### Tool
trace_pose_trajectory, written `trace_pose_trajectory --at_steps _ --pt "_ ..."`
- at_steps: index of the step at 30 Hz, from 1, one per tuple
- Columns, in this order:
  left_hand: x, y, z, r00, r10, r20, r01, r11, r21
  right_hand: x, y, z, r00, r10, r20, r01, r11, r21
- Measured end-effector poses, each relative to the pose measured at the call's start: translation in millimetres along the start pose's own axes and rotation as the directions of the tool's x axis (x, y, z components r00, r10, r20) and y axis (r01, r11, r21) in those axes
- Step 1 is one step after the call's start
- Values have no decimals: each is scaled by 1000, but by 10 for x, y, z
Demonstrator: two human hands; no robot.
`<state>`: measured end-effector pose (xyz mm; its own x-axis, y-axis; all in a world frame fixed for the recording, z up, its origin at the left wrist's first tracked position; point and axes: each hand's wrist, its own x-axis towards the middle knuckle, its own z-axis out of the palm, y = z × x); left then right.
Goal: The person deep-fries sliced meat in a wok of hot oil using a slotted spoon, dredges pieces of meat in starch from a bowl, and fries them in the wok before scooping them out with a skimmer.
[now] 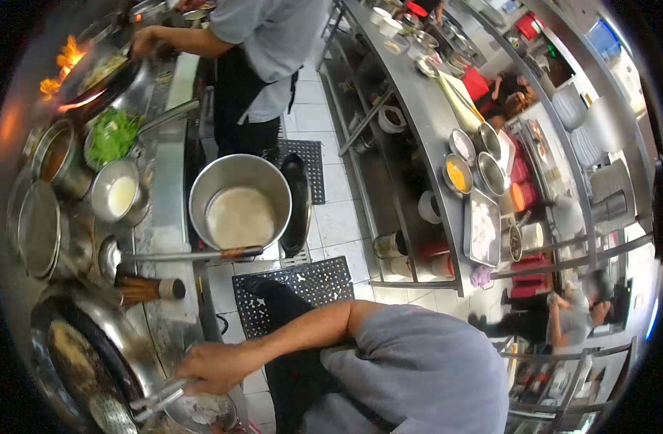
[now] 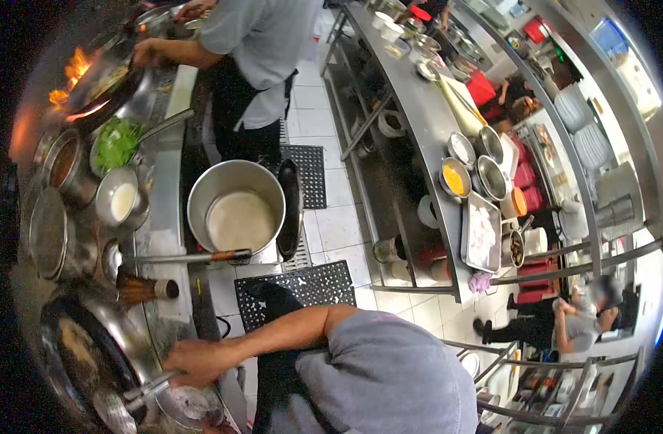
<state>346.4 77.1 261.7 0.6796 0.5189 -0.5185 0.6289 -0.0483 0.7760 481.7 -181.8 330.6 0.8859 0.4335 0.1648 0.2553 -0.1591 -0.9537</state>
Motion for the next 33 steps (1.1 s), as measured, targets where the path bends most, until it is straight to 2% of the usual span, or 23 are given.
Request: trace_pose_trajectory --at_steps 1,4,7,10,11,12,13,14,16,18,19,20,21,22,23,26,27,28,29,30,31,33 --pt "13 41 23 984 160 77 -176 934 312 -38 45 -59 1000 7 -1 -7 1000 11" --pt "101 179 253 996 -80 28 73 976 203 -79 157 -271 999 23 37 -24 999 30" --pt "75 312 401 946 -324 -7 324 945 54 -87 201 -502 993 61 106 -61 998 -5" --pt "-268 642 764 989 -113 -99 112 994 -19 -84 197 -587 995 69 75 -63 995 -72" --pt "-310 695 773 991 -80 -105 87 994 64 -103 169 -600 998 47 47 -42 995 -96" --pt "-347 731 813 995 -59 -82 58 998 -17 -122 139 -606 1000 22 19 -20 992 -121" --pt "-383 755 841 997 -36 -62 29 995 -98 -131 110 -603 996 68 60 -60 990 -130" --pt "-402 737 786 999 -12 -49 3 985 -175 -163 121 -575 1000 29 6 -28 989 -143" --pt "-248 588 619 997 -75 29 80 963 -259 -204 142 -456 996 -77 -49 69 988 -137" --pt "-338 480 478 997 78 -3 -78 985 -154 -263 75 -468 1000 -9 4 10 996 -89" --pt "-116 34 272 986 169 3 -166 967 -192 -259 -80 -510 998 63 30 -61 995 -81" --pt "-181 253 289 995 -75 61 93 915 -393 -231 -183 -515 996 83 36 -81 996 -46" --pt "-203 282 227 999 1 47 20 904 -428 -239 -289 -510 1000 2 -28 -7 983 -185" --pt "-228 312 175 997 76 33 -52 884 -464 -220 -355 -447 996 87 -36 -90 992 -90" --pt "-254 341 132 988 151 19 -122 858 -499 -176 -543 -424 990 138 -29 -141 974 -177" --pt "-274 472 -267 959 236 159 -85 770 -633 -183 -441 -260 988 -112 -107 87 971 -221" --pt "-249 552 -303 945 265 191 -66 726 -684 -112 -587 -244 992 -58 -116 32 976 -213" --pt "-253 529 -301 959 245 142 -85 728 -680 -105 -779 -245 992 1 -126 -27 978 -208" --pt "-217 436 -305 968 230 99 -103 727 -679 -115 -857 -201 985 126 -121 -139 984 -110" --pt "-138 292 -372 974 218 60 -120 724 -680 -108 -929 -143 991 84 -106 -106 969 -225" --pt "-59 64 -446 961 244 132 -93 732 -675 -119 -996 -103 997 -17 -77 -6 956 -294" --pt "-229 -17 -570 967 234 97 -100 705 -702 -129 -1249 -2 981 -192 6 173 873 -457"
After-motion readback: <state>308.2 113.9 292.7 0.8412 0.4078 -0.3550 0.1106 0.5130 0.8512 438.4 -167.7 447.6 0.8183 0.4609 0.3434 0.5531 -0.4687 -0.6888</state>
